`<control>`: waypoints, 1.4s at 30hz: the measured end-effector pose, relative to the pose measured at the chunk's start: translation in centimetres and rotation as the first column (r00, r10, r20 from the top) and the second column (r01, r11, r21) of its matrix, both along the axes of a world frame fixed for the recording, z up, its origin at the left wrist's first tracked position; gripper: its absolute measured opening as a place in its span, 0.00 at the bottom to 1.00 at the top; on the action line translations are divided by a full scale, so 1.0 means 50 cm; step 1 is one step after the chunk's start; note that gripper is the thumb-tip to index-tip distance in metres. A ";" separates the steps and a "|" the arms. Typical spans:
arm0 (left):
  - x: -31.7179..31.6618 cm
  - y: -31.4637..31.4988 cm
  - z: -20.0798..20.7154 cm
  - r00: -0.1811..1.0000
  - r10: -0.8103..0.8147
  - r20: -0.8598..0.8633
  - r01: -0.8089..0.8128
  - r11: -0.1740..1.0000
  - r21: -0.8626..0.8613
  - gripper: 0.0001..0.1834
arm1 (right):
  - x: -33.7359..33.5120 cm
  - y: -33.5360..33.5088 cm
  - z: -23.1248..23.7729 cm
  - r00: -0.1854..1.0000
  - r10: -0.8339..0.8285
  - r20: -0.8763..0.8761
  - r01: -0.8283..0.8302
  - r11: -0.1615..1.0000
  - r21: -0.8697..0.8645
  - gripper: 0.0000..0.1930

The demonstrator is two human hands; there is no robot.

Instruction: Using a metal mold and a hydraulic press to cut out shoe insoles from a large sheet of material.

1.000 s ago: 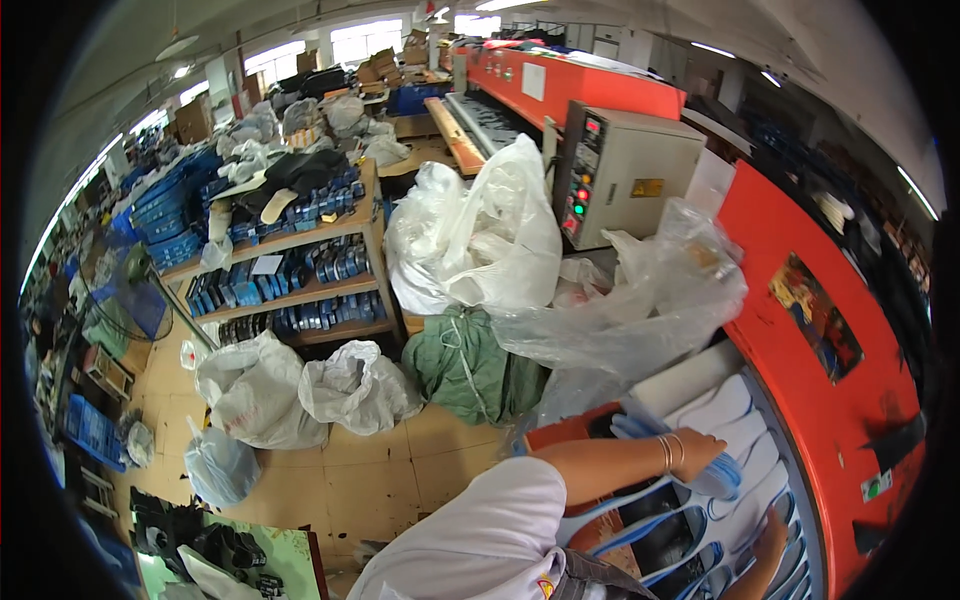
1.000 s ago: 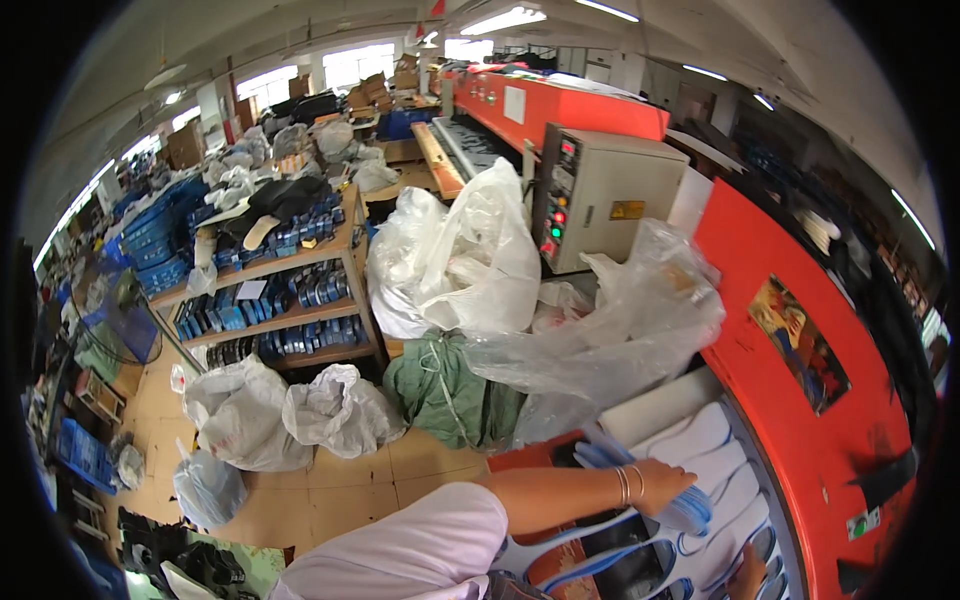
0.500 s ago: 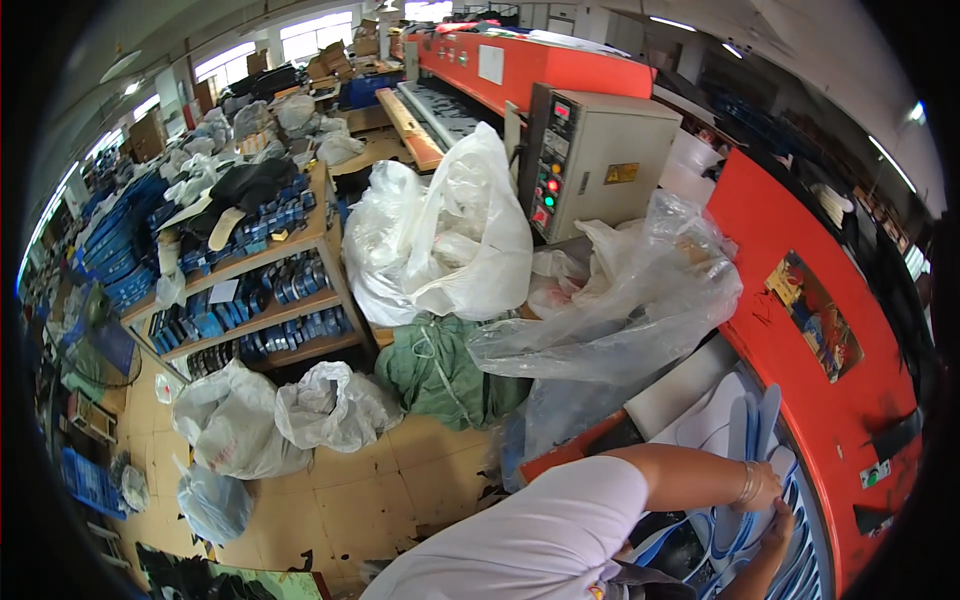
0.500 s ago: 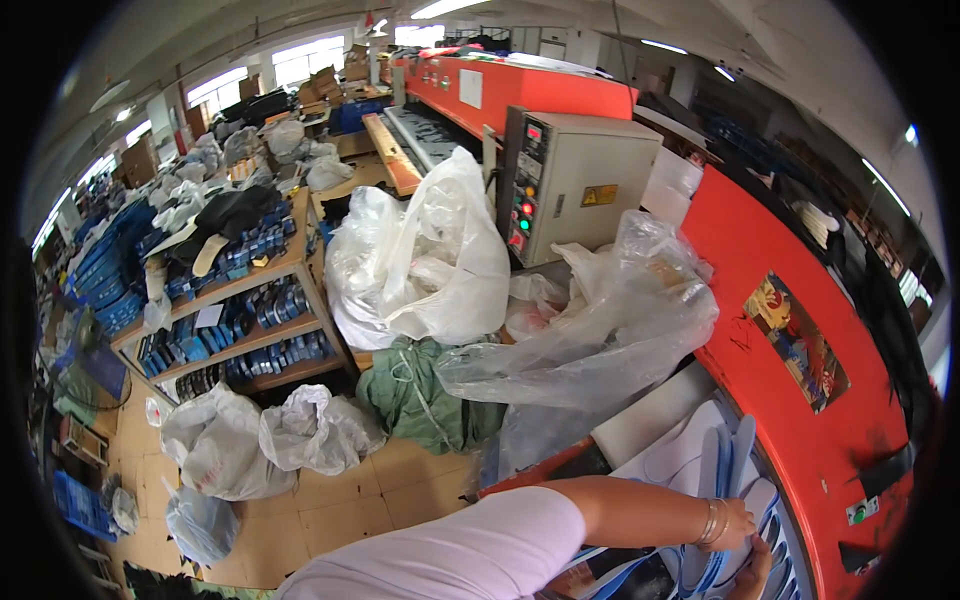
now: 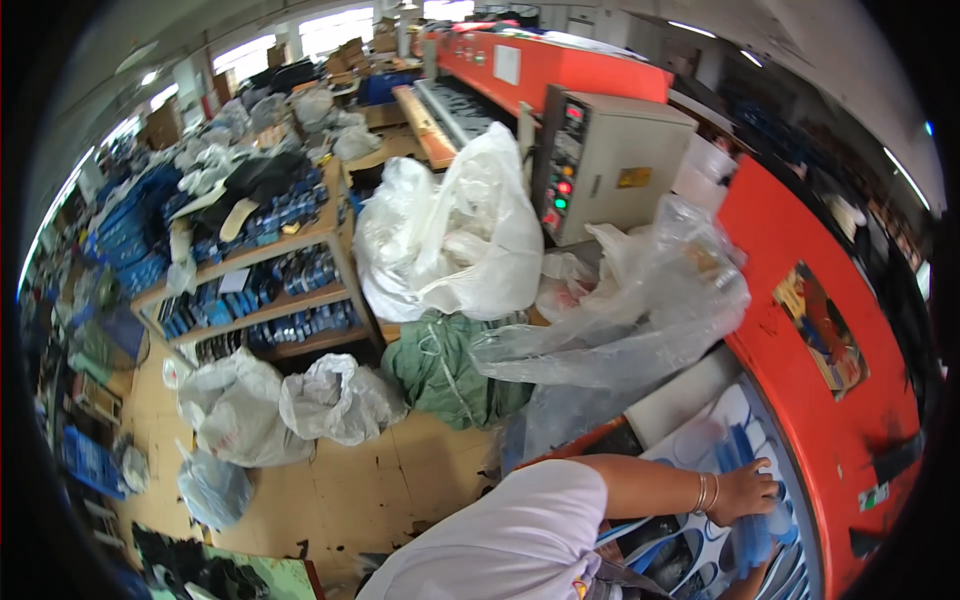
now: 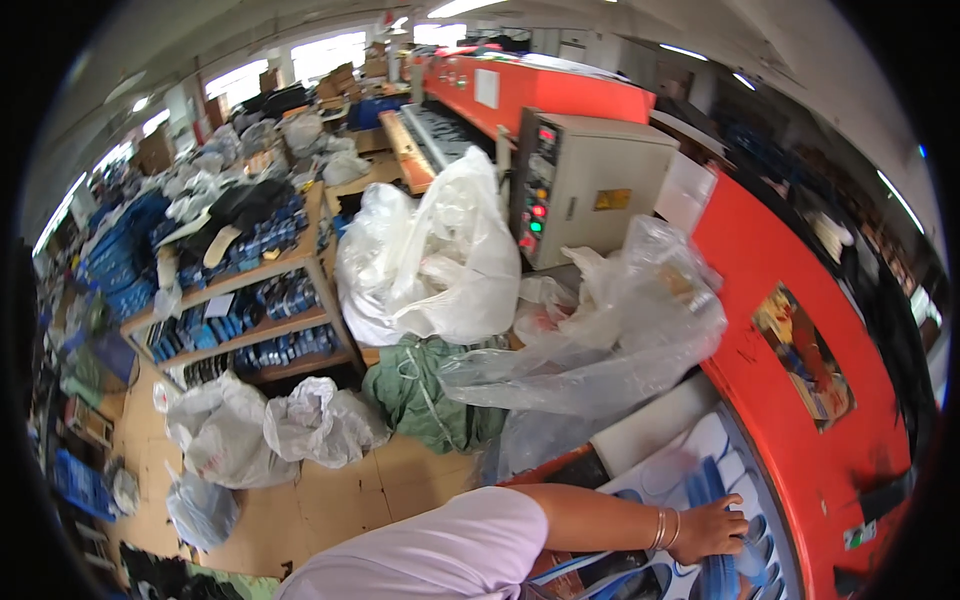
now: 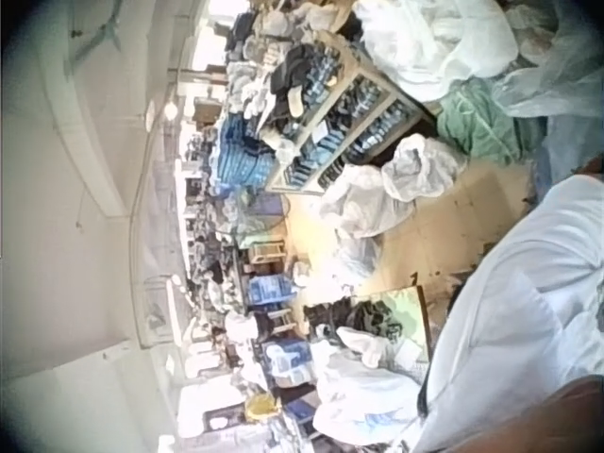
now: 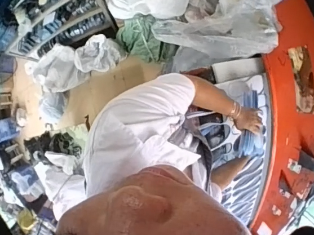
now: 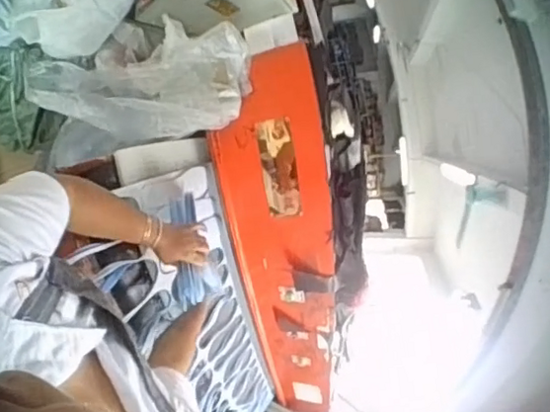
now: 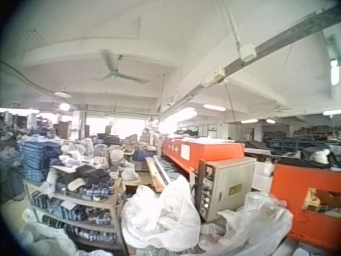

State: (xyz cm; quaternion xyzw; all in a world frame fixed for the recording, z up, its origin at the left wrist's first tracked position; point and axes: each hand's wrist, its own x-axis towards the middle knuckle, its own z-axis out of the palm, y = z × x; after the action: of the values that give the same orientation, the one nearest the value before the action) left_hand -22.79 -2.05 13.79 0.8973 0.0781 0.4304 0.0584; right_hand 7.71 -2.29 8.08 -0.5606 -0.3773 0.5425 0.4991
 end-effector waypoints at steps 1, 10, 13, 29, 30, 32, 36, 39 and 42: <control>-0.030 -0.016 0.032 1.000 0.022 0.019 -0.022 1.000 0.008 0.18 | -0.015 0.016 0.019 0.999 0.013 0.046 -0.013 1.000 0.008 0.16; -0.207 -0.100 -0.105 0.912 0.215 -0.348 -0.291 0.939 -0.181 0.37 | -0.382 0.206 0.090 0.905 0.225 0.361 -0.266 0.962 0.067 0.16; -0.226 -0.135 -0.151 0.871 0.144 -0.470 -0.327 0.883 -0.335 0.43 | -0.427 0.208 0.107 0.871 0.201 0.449 -0.267 0.960 0.087 0.16; -0.370 -0.065 0.032 0.987 0.119 -0.107 -0.152 0.504 -0.850 0.36 | -0.233 0.025 0.100 0.693 -0.148 0.705 0.047 0.986 0.161 0.16; -0.381 -0.063 0.077 0.996 0.071 0.056 0.026 0.364 -0.931 0.38 | -0.213 0.008 0.086 0.681 -0.158 0.715 0.067 0.986 0.153 0.16; -0.302 -0.050 0.135 0.936 -0.073 0.343 0.351 0.193 -0.916 0.38 | -0.136 -0.078 0.116 0.616 -0.256 0.745 0.172 0.967 0.190 0.16; -0.152 -0.038 0.089 0.717 -0.169 0.677 0.675 -0.077 -0.734 0.37 | -0.207 -0.133 0.023 0.797 -0.314 0.516 -0.066 0.804 0.591 0.13; -0.061 -0.041 0.010 0.763 -0.145 0.630 0.629 -0.057 -0.775 0.37 | -0.249 -0.168 -0.007 0.902 -0.247 0.353 0.012 0.834 0.551 0.11; -0.043 -0.060 0.038 0.742 0.006 0.670 0.670 -0.002 -0.742 0.35 | -0.203 -0.175 -0.076 0.881 -0.143 0.452 -0.078 0.897 0.435 0.12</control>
State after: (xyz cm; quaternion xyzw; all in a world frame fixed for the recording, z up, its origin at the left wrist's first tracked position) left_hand -24.95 -5.07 15.69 0.4623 0.0950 0.4463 0.7603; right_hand -2.42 -11.03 4.30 -0.5545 -0.5904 0.2810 0.5149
